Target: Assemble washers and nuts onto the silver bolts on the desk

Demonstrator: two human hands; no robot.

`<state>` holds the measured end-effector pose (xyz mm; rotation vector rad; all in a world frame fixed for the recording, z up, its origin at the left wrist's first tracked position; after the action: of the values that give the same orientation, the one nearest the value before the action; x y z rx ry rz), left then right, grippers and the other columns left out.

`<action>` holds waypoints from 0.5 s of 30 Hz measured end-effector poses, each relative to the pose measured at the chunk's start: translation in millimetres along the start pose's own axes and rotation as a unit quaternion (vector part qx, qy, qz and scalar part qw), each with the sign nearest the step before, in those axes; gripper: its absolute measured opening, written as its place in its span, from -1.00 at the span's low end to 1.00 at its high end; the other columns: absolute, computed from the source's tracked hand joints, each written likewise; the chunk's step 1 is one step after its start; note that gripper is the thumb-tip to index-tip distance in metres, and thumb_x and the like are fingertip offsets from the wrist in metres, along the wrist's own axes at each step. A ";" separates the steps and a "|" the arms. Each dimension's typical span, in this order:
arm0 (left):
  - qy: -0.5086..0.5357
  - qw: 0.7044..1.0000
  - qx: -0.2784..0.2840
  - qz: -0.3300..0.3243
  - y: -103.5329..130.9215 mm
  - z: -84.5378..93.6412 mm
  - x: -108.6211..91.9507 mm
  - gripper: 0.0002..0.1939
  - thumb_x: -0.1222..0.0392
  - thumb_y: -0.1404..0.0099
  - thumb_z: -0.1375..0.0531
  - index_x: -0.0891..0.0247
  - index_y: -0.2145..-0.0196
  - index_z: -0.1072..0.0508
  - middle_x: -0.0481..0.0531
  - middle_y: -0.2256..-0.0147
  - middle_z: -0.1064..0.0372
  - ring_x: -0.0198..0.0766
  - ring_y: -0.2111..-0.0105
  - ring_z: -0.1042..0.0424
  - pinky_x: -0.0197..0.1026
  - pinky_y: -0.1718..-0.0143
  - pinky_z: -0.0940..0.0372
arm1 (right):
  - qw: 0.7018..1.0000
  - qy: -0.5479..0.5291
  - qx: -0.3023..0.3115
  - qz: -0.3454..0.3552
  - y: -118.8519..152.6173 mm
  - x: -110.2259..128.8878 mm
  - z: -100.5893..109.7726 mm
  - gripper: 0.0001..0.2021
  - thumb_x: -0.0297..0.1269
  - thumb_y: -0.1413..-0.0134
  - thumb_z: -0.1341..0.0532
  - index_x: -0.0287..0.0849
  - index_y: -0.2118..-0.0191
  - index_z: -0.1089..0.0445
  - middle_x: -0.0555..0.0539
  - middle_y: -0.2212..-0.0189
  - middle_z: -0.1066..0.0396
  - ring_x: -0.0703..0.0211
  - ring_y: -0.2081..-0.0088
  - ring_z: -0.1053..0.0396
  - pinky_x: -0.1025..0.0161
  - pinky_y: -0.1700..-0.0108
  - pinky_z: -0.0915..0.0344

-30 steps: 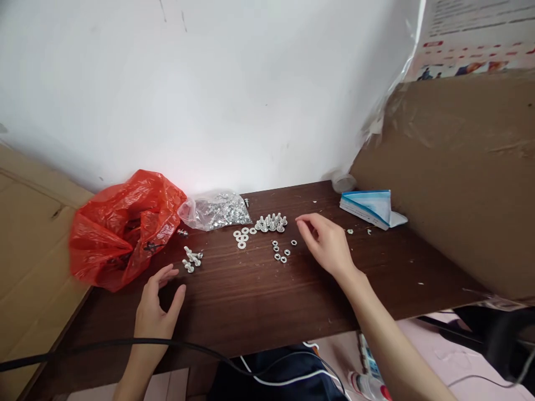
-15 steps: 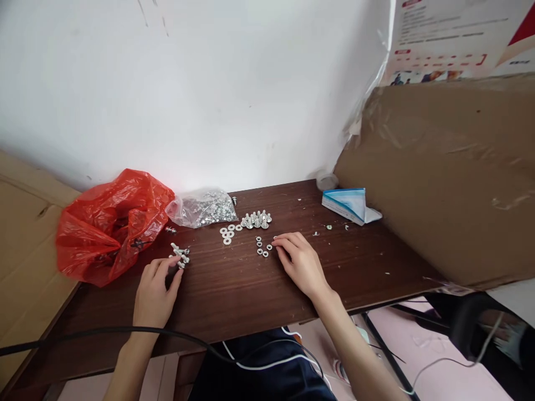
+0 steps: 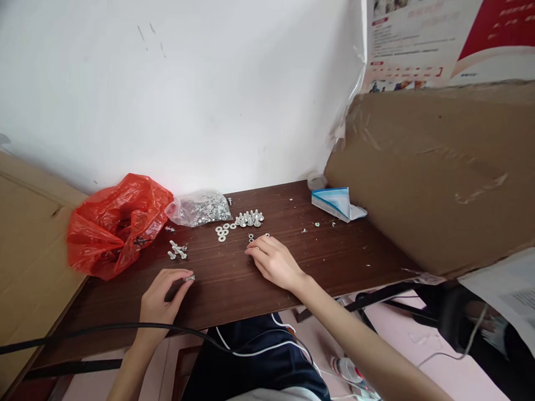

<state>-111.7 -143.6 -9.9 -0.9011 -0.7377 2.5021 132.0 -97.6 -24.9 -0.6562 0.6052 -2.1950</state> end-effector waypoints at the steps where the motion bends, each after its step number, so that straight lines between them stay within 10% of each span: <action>1: 0.015 1.000 0.001 0.011 -1.7 -4.4 -2.2 -0.92 0.26 -0.30 -0.14 0.18 0.28 -0.44 0.00 0.29 -0.46 -0.24 0.23 -0.43 -0.17 0.15 -0.33 | 0.999 0.004 0.023 0.027 -3.3 4.2 -3.9 -0.76 -0.45 -0.24 -0.01 -0.16 0.13 -0.40 -0.15 0.17 -0.44 0.09 0.13 -0.34 0.10 0.09 -0.31; 9: 0.060 0.997 0.039 0.043 -33.2 -53.4 -11.5 -0.84 0.29 -0.31 -0.06 0.20 0.25 -0.44 0.03 0.27 -0.44 -0.23 0.26 -0.42 -0.16 0.17 -0.33 | 0.986 0.099 0.126 0.052 -65.0 18.4 -51.2 -0.76 -0.55 -0.15 -0.08 -0.32 0.09 -0.38 -0.24 0.05 -0.37 0.02 -0.02 -0.25 0.14 0.00 -0.25; 15: 0.053 0.993 0.013 0.101 -42.7 -67.3 5.0 -0.80 0.36 -0.23 -0.07 0.23 0.19 -0.37 0.03 0.32 -0.40 -0.23 0.34 -0.40 -0.15 0.23 -0.33 | 0.969 0.169 0.168 -0.058 -99.5 14.7 -84.6 -0.81 -0.50 -0.21 -0.06 -0.34 0.23 -0.43 -0.26 0.18 -0.40 -0.04 0.07 -0.28 0.08 0.04 -0.24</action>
<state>-62.9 -84.1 -31.3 -1.1404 -0.6049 2.6055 18.9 -30.7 -25.4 -0.1422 0.3526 -2.4640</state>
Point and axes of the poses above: each hand's wrist, its own y-axis away from the middle knuckle, its own z-axis out of the back of the hand, x = y × z, the point moved 6 cm from there along -y, towards the middle knuckle
